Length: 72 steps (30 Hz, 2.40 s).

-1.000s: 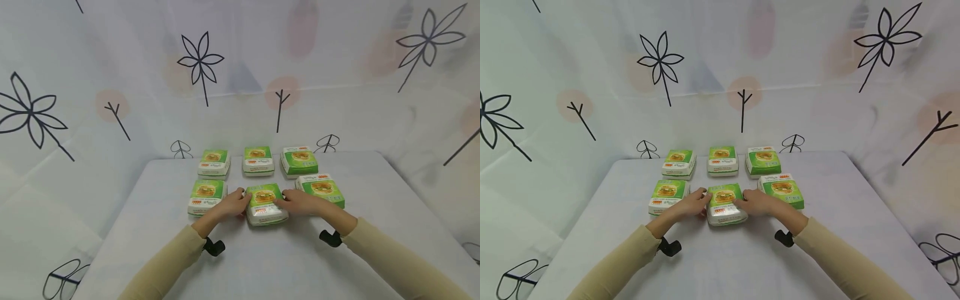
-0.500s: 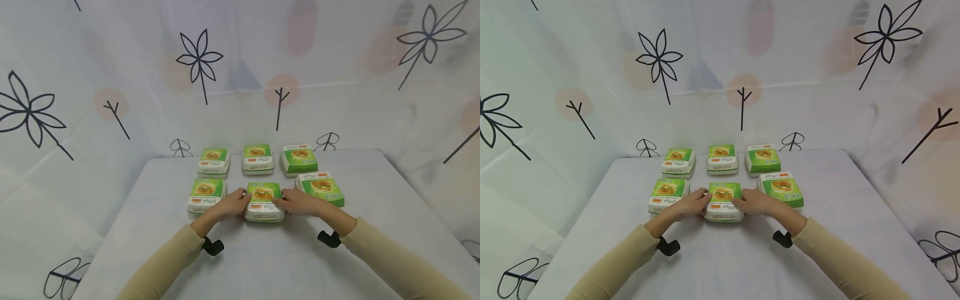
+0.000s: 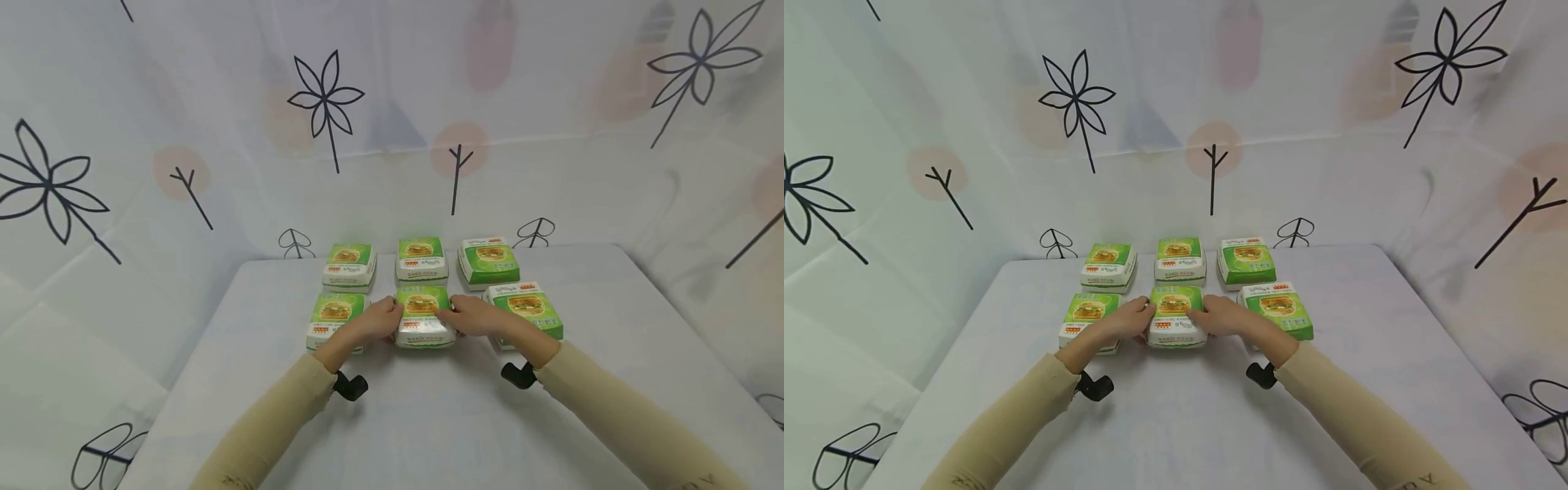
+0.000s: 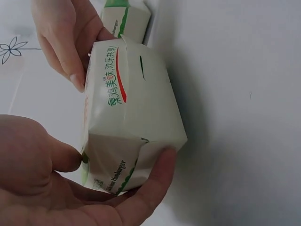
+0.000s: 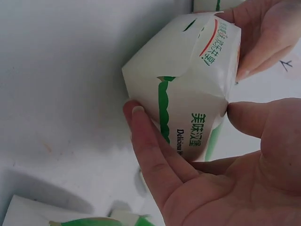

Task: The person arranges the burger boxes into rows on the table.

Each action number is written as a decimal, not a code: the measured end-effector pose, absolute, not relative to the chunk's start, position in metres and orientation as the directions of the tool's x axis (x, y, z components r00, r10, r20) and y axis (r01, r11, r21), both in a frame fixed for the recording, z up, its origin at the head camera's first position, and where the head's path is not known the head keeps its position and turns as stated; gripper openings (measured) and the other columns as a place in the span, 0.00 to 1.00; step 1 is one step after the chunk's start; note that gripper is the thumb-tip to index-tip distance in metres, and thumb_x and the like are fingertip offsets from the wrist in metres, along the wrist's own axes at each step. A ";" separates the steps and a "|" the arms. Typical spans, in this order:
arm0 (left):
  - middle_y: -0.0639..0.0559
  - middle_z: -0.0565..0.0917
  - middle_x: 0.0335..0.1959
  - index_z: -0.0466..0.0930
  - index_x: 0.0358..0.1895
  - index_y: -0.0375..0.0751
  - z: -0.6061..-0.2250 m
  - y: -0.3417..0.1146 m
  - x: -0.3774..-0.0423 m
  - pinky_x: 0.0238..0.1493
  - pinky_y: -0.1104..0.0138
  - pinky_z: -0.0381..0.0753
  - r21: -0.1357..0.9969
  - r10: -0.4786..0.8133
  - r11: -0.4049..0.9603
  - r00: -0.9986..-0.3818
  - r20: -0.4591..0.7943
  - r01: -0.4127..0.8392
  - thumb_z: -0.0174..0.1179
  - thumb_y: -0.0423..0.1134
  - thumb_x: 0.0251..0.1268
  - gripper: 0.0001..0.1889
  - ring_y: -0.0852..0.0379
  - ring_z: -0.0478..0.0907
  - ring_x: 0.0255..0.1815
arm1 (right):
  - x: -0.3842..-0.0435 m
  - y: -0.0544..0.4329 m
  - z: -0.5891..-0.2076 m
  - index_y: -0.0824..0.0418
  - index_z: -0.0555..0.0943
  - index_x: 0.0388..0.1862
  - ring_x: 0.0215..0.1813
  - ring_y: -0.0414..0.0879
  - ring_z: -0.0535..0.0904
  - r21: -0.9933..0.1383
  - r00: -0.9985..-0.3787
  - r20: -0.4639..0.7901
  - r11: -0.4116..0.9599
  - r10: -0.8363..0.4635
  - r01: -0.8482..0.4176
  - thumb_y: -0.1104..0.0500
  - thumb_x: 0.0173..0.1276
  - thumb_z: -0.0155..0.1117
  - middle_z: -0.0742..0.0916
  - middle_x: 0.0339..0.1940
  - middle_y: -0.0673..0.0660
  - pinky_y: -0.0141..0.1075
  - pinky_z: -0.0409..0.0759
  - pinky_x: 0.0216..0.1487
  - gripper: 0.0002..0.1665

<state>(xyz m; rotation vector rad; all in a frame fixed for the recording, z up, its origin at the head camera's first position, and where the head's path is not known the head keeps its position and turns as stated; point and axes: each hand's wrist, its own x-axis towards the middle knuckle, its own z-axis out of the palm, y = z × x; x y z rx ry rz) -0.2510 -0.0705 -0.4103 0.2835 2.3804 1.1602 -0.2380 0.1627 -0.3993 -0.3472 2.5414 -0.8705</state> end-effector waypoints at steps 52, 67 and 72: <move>0.37 0.74 0.62 0.44 0.83 0.38 -0.396 0.103 -0.327 0.49 0.55 0.87 0.831 0.249 0.482 -0.867 -0.432 -0.276 0.47 0.43 0.83 0.34 0.43 0.80 0.48 | -0.361 0.287 -0.375 0.77 0.51 0.79 0.77 0.77 0.52 -0.497 -0.917 -0.315 0.866 -0.243 -0.058 0.53 0.82 0.48 0.57 0.77 0.81 0.68 0.60 0.73 0.39; 0.39 0.69 0.73 0.46 0.84 0.43 -0.410 0.115 -0.349 0.55 0.56 0.84 0.837 0.147 0.463 -0.905 -0.398 -0.293 0.50 0.32 0.79 0.36 0.48 0.77 0.56 | -0.349 0.287 -0.373 0.84 0.65 0.61 0.57 0.69 0.77 -0.446 -0.947 -0.300 0.895 -0.111 0.036 0.50 0.79 0.54 0.74 0.60 0.80 0.54 0.84 0.53 0.35; 0.41 0.61 0.79 0.44 0.84 0.45 -0.411 0.118 -0.351 0.50 0.59 0.86 0.798 0.135 0.544 -0.911 -0.389 -0.260 0.49 0.36 0.81 0.35 0.48 0.73 0.64 | -0.348 0.291 -0.371 0.85 0.61 0.67 0.64 0.73 0.72 -0.449 -0.947 -0.309 0.891 -0.091 0.061 0.49 0.80 0.52 0.70 0.65 0.83 0.55 0.83 0.55 0.40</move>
